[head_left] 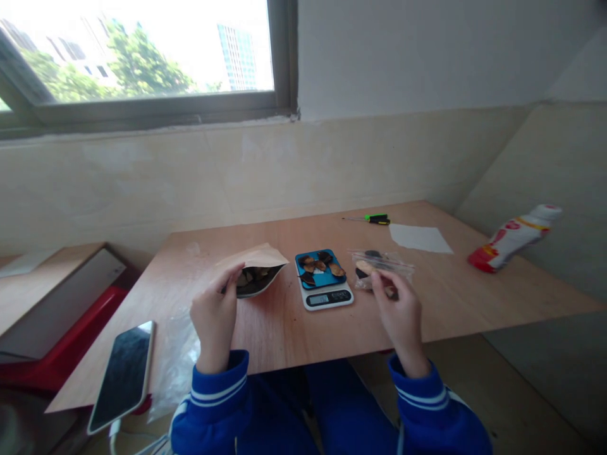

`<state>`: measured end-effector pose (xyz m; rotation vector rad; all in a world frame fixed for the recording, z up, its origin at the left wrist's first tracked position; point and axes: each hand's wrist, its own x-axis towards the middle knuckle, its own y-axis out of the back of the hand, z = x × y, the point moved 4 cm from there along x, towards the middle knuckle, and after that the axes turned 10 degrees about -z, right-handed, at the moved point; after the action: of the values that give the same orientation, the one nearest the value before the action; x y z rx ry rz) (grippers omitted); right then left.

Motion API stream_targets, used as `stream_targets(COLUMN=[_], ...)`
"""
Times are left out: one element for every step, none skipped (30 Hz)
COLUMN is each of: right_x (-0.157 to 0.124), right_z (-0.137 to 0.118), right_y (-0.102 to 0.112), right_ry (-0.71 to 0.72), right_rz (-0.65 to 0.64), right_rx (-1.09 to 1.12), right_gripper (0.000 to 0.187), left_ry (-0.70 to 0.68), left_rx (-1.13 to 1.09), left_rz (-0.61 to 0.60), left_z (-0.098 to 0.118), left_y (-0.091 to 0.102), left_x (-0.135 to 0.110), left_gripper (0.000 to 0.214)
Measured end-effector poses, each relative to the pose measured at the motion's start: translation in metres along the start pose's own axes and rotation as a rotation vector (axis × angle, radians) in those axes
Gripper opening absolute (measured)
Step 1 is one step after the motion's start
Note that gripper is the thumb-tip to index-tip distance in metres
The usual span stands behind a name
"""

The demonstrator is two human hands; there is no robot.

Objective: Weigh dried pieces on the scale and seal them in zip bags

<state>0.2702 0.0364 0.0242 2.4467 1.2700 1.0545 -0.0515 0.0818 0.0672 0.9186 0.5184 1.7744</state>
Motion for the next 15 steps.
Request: stream_targets(right_x=[-0.002, -0.004, -0.006, -0.007, -0.007, -0.007, -0.007, -0.007, -0.007, -0.006, -0.006, -0.007, -0.007, -0.008, -0.008], right_z=[0.004, 0.007, 0.011, 0.013, 0.015, 0.015, 0.015, 0.015, 0.014, 0.012, 0.011, 0.010, 0.009, 0.009, 0.008], right_y=[0.008, 0.014, 0.019, 0.022, 0.023, 0.024, 0.023, 0.023, 0.022, 0.020, 0.019, 0.017, 0.016, 0.015, 0.014], right_ry=[-0.062, -0.120, -0.167, -0.201, -0.224, -0.236, -0.238, -0.233, -0.224, -0.214, -0.204, -0.195, -0.188, -0.184, -0.182], right_rz=[0.026, 0.047, 0.060, 0.067, 0.069, 0.068, 0.066, 0.062, 0.052, 0.035, 0.017, -0.002, -0.018, -0.031, -0.038], right_rx=[0.045, 0.080, 0.111, 0.141, 0.169, 0.194, 0.210, 0.219, 0.224, 0.226, 0.225, 0.223, 0.222, 0.220, 0.214], right_gripper=[0.038, 0.041, 0.043, 0.045, 0.047, 0.049, 0.049, 0.049, 0.049, 0.048, 0.047, 0.047, 0.046, 0.046, 0.046], left_ry=[0.007, 0.013, 0.019, 0.023, 0.028, 0.032, 0.035, 0.037, 0.038, 0.037, 0.035, 0.031, 0.028, 0.026, 0.024], left_rx=[0.009, 0.017, 0.025, 0.032, 0.040, 0.048, 0.055, 0.059, 0.061, 0.058, 0.051, 0.043, 0.035, 0.028, 0.025], left_rz=[-0.003, -0.007, -0.010, -0.014, -0.014, -0.015, -0.014, -0.016, -0.017, -0.018, -0.020, -0.020, -0.018, -0.015, -0.013], left_z=[0.001, 0.001, 0.002, 0.003, 0.003, 0.004, 0.004, 0.004, 0.003, 0.003, 0.003, 0.003, 0.002, 0.002, 0.002], left_y=[0.000, -0.001, -0.001, -0.001, -0.001, -0.001, -0.001, -0.001, -0.001, -0.001, -0.001, -0.001, -0.001, -0.001, -0.001], left_x=[0.000, -0.001, -0.001, -0.001, -0.002, -0.002, -0.003, -0.003, -0.003, -0.004, -0.004, -0.004, -0.004, -0.004, -0.004], left_gripper=[0.027, 0.027, 0.027, 0.027, 0.027, 0.027, 0.027, 0.027, 0.027, 0.027, 0.027, 0.027, 0.026, 0.026, 0.026])
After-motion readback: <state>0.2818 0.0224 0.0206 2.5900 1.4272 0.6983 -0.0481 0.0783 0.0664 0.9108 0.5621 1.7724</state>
